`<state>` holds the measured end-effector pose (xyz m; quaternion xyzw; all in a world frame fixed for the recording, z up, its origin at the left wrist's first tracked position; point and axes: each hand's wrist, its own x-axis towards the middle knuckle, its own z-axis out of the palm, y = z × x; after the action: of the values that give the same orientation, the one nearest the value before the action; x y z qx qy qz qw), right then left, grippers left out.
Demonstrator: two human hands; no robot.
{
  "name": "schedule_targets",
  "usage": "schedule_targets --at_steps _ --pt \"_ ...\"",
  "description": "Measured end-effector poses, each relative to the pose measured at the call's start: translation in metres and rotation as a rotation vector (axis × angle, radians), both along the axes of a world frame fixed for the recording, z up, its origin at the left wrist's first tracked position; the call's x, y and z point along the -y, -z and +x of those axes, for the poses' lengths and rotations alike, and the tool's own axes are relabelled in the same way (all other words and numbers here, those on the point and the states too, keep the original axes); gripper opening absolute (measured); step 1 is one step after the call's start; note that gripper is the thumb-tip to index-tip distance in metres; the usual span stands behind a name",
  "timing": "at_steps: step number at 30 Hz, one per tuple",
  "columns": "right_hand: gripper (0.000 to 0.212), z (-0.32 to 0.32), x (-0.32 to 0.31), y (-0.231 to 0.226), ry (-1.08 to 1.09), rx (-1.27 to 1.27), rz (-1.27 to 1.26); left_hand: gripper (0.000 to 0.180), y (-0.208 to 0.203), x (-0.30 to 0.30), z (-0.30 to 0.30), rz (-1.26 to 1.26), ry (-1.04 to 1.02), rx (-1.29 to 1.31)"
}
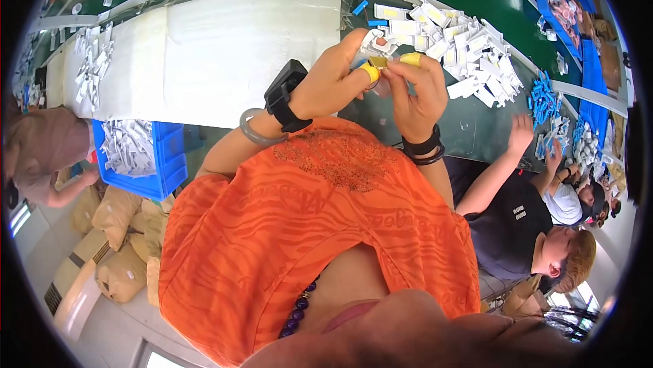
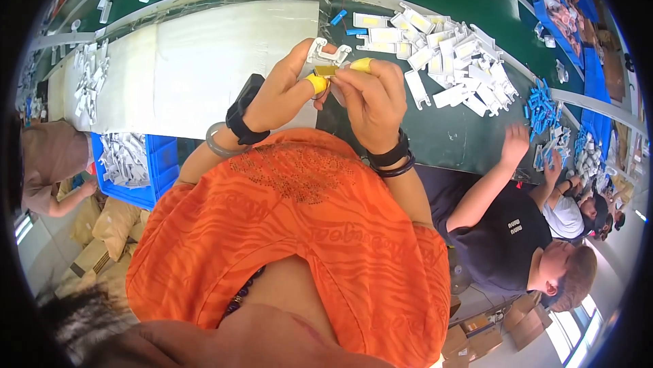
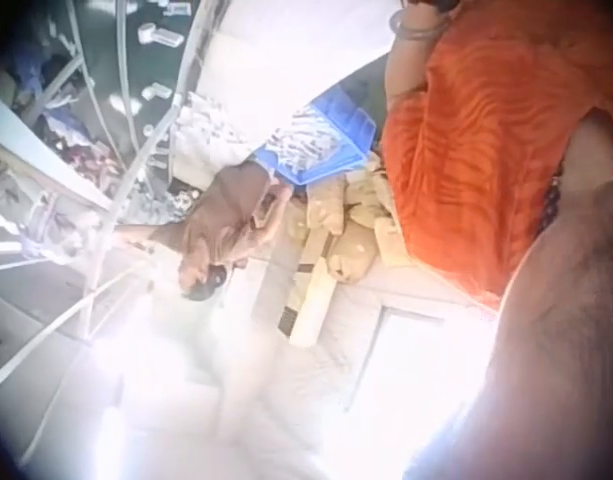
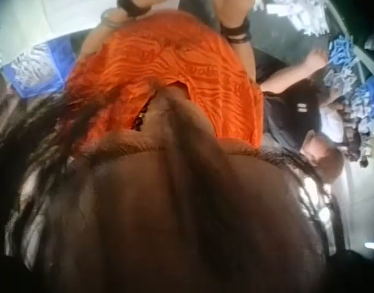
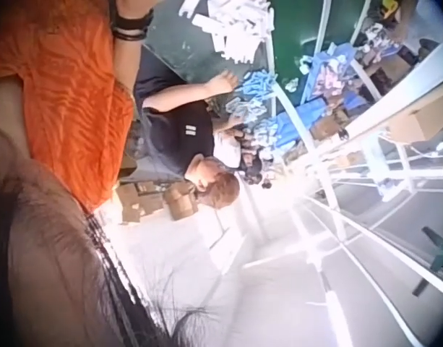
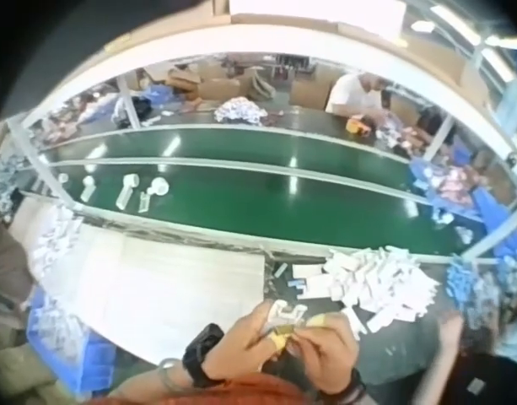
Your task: Applying adhesive strips and labels to plastic LED light housings on an assembly line.
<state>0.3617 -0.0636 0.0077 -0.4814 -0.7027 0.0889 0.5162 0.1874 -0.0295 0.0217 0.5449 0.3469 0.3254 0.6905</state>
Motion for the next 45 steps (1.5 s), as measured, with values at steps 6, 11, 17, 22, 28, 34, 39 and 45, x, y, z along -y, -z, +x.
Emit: schedule_targets --at_steps 6,11,17,22,28,34,39,45 --pt "0.030 0.001 0.000 0.002 0.027 0.005 0.000 0.044 0.002 0.001 0.000 0.061 0.041 0.028" --pt "0.030 0.003 -0.001 0.005 0.013 0.010 0.005 0.045 -0.001 0.001 0.000 0.073 0.061 0.000" --pt "0.030 0.004 -0.002 0.006 0.026 0.042 0.028 0.044 0.005 0.001 0.001 0.216 0.022 0.053" --pt "0.030 0.008 -0.006 0.005 -0.011 0.056 0.061 0.040 0.011 0.000 0.005 0.507 -0.037 -0.016" --pt "0.028 0.011 -0.006 0.003 -0.035 0.076 0.066 0.041 0.012 0.003 0.007 0.480 -0.061 -0.049" --pt "0.026 0.015 -0.004 -0.001 -0.028 0.115 0.059 0.035 0.015 0.007 0.010 0.474 -0.076 -0.099" --pt "0.026 0.015 -0.004 0.001 -0.016 0.139 0.039 0.033 0.024 0.005 0.013 0.440 -0.107 -0.124" --pt "0.026 0.010 -0.003 0.004 -0.011 0.078 0.023 0.030 0.020 0.001 0.009 0.437 -0.096 -0.145"
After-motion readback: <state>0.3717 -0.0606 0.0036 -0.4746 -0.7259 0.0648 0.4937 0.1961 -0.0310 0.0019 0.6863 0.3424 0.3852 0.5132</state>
